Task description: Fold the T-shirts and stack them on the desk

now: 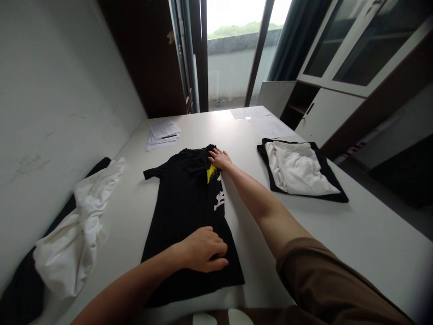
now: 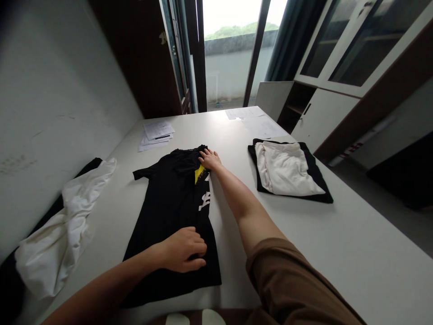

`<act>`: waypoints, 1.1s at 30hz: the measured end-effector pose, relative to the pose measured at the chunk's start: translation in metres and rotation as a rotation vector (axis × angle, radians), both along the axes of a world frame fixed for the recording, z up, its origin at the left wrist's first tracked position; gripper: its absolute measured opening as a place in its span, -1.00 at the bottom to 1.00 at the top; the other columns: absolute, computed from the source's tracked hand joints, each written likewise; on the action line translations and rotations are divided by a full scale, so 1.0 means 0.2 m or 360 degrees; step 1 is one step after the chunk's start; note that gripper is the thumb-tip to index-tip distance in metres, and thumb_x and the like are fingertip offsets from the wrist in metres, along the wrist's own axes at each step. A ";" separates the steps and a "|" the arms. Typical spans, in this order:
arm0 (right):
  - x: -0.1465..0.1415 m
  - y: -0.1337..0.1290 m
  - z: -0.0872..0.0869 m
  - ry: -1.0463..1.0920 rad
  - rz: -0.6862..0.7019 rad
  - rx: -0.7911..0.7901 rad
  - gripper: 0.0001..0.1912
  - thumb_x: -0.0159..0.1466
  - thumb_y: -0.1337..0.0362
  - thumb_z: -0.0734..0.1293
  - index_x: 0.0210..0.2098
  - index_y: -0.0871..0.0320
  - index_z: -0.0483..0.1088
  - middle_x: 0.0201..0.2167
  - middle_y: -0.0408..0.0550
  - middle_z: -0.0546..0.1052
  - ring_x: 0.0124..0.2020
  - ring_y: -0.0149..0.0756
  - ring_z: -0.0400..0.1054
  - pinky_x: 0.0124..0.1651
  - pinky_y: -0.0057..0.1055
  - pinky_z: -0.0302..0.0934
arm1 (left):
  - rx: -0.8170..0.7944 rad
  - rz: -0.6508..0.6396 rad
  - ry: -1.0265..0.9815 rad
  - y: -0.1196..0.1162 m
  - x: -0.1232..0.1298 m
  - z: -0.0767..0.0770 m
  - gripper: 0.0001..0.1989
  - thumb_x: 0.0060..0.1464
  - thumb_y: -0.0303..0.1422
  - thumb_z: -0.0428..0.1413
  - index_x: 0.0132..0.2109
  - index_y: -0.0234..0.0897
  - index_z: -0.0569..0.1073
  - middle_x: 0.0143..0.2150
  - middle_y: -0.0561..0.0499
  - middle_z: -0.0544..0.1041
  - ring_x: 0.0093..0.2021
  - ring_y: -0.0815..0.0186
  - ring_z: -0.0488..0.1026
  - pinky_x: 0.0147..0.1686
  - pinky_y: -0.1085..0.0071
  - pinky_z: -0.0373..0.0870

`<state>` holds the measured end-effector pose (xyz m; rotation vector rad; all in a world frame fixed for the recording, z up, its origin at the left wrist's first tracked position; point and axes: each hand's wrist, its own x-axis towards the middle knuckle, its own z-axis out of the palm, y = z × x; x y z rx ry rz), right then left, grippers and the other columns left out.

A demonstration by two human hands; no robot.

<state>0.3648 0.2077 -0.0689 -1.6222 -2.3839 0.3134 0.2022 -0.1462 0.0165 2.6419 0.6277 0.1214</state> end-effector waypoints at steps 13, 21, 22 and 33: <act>0.00 -0.02 0.00 0.0033 -0.0005 0.0058 -0.36 0.49 -0.07 0.07 0.45 0.04 0.14 0.49 -0.01 0.05 0.50 -0.07 -0.12 0.48 -0.04 -0.27 | 0.0431 -0.0196 0.0104 -0.21 0.19 -0.11 -0.87 0.24 -0.26 0.16 -0.18 -0.19 0.39 -0.32 0.06 0.51 -0.36 0.28 0.41 -0.34 0.24 0.15; 0.00 -0.01 0.00 0.0060 -0.0031 0.0038 -0.36 0.47 -0.08 0.11 0.44 0.03 0.16 0.49 -0.01 0.06 0.50 -0.04 -0.12 0.48 -0.02 -0.26 | 0.0308 -0.0273 -0.0066 -0.16 0.17 -0.05 -0.75 0.33 -0.11 0.06 -0.12 -0.19 0.42 -0.25 0.03 0.51 -0.24 0.26 0.39 -0.22 0.23 0.22; 0.00 -0.01 0.01 0.0079 -0.0032 0.0035 -0.35 0.46 -0.10 0.11 0.43 0.03 0.18 0.48 -0.01 0.08 0.49 -0.04 -0.09 0.48 -0.02 -0.25 | 0.0282 -0.0224 -0.0072 -0.14 0.17 -0.04 -0.68 0.33 -0.04 0.03 -0.08 -0.19 0.43 -0.22 0.01 0.52 -0.21 0.24 0.40 -0.20 0.22 0.24; 0.02 -0.26 0.06 0.0000 0.0210 0.0156 -0.38 0.46 -0.13 0.13 0.39 -0.02 0.25 0.49 -0.02 0.06 0.51 -0.01 -0.18 0.48 0.07 -0.26 | 0.0128 0.0485 -0.0153 0.11 -0.06 -0.05 -0.49 0.24 -0.29 0.17 0.31 -0.08 0.33 0.42 -0.09 0.25 0.41 0.07 0.16 0.38 0.01 0.14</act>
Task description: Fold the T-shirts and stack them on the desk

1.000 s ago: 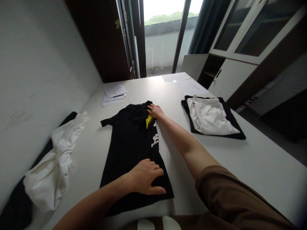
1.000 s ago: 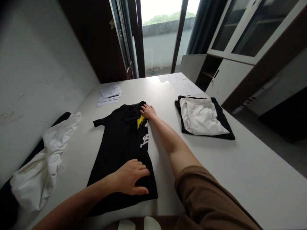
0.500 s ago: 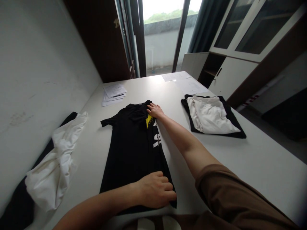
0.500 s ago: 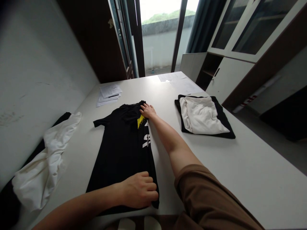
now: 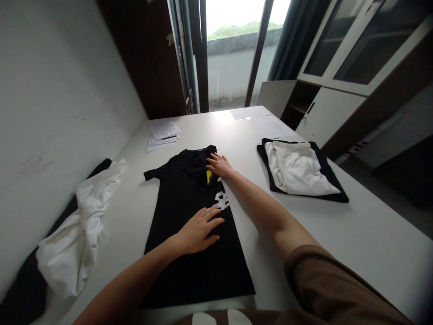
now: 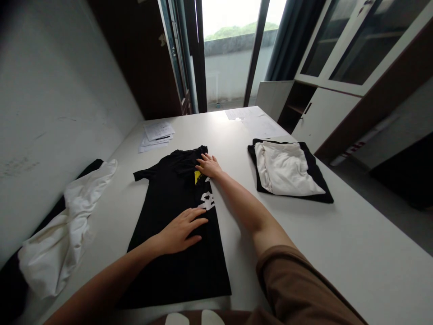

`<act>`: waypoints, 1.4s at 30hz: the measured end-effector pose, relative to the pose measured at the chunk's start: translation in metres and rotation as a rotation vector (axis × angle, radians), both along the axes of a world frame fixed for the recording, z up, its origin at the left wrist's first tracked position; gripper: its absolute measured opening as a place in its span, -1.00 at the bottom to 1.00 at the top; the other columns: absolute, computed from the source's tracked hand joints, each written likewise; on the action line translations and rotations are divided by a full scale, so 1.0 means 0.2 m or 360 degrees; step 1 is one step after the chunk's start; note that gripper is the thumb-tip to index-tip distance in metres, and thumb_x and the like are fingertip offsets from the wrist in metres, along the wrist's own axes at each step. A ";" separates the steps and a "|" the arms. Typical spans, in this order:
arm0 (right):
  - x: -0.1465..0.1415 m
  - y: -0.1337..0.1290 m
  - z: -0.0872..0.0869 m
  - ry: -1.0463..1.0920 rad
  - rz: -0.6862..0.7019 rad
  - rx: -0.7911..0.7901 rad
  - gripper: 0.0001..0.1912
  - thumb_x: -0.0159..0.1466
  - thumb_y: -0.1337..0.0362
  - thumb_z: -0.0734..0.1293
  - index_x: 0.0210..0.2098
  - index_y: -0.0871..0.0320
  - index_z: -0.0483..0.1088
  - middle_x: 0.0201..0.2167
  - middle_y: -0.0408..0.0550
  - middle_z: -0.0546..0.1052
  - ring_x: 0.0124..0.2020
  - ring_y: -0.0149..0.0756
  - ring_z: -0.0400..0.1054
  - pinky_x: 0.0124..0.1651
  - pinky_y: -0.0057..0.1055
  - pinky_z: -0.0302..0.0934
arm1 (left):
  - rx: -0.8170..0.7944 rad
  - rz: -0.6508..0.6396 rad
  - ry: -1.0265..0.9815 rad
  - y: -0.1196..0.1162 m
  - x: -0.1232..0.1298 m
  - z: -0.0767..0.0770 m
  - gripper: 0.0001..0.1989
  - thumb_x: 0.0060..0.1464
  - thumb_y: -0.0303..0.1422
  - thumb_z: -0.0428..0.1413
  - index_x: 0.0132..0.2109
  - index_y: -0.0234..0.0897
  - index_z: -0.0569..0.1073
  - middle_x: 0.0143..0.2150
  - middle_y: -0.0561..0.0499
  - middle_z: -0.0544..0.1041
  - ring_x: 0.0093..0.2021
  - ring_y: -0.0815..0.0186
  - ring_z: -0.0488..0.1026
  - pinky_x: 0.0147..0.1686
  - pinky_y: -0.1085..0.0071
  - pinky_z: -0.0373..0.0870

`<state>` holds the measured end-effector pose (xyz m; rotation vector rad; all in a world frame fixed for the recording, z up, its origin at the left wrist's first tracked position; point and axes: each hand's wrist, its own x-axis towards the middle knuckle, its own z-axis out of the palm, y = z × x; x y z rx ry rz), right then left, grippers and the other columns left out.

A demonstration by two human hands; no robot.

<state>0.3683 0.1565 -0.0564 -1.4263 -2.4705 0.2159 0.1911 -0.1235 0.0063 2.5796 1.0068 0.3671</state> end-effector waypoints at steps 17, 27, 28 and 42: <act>-0.40 -0.19 0.08 -0.0087 -0.0112 -0.0190 -0.38 0.42 -0.16 0.17 0.39 -0.15 0.22 0.48 0.10 0.05 0.47 0.38 -0.19 0.28 0.55 -0.31 | 0.0194 0.2389 -0.0234 0.90 -1.15 -0.28 -0.44 0.20 -0.03 0.08 0.21 -0.26 0.37 0.23 -0.27 0.43 0.26 -0.10 0.32 0.23 0.01 0.26; -0.34 -0.17 0.01 0.0180 0.0144 0.0003 -0.55 0.47 -0.01 0.19 0.27 -0.07 0.39 0.40 -0.03 0.26 0.47 -0.08 -0.01 0.48 0.13 -0.28 | -0.0157 0.2066 0.0088 1.08 -1.02 -0.14 -0.86 0.08 -0.26 0.18 -0.26 -0.22 0.45 -0.19 -0.16 0.59 -0.06 -0.02 0.51 -0.08 0.19 0.37; -0.35 -0.17 0.01 0.0195 0.0153 0.0009 -0.56 0.48 0.01 0.19 0.26 -0.06 0.40 0.39 -0.05 0.28 0.46 -0.11 0.02 0.48 0.09 -0.24 | -0.0143 0.2083 -0.0004 1.09 -1.01 -0.11 -0.88 0.09 -0.28 0.18 -0.29 -0.23 0.43 -0.24 -0.14 0.59 -0.09 0.02 0.51 -0.10 0.22 0.36; -0.29 -0.09 0.03 0.1125 -0.0220 -0.0177 -0.39 0.52 0.05 -0.13 0.22 0.05 0.40 0.07 -0.02 0.58 0.09 -0.21 0.47 0.12 -0.28 0.33 | -0.0151 0.1334 -0.1112 1.32 -0.20 0.12 -0.85 0.09 -0.32 0.20 -0.21 -0.29 0.49 -0.27 -0.01 0.55 -0.22 0.27 0.47 -0.14 0.39 0.38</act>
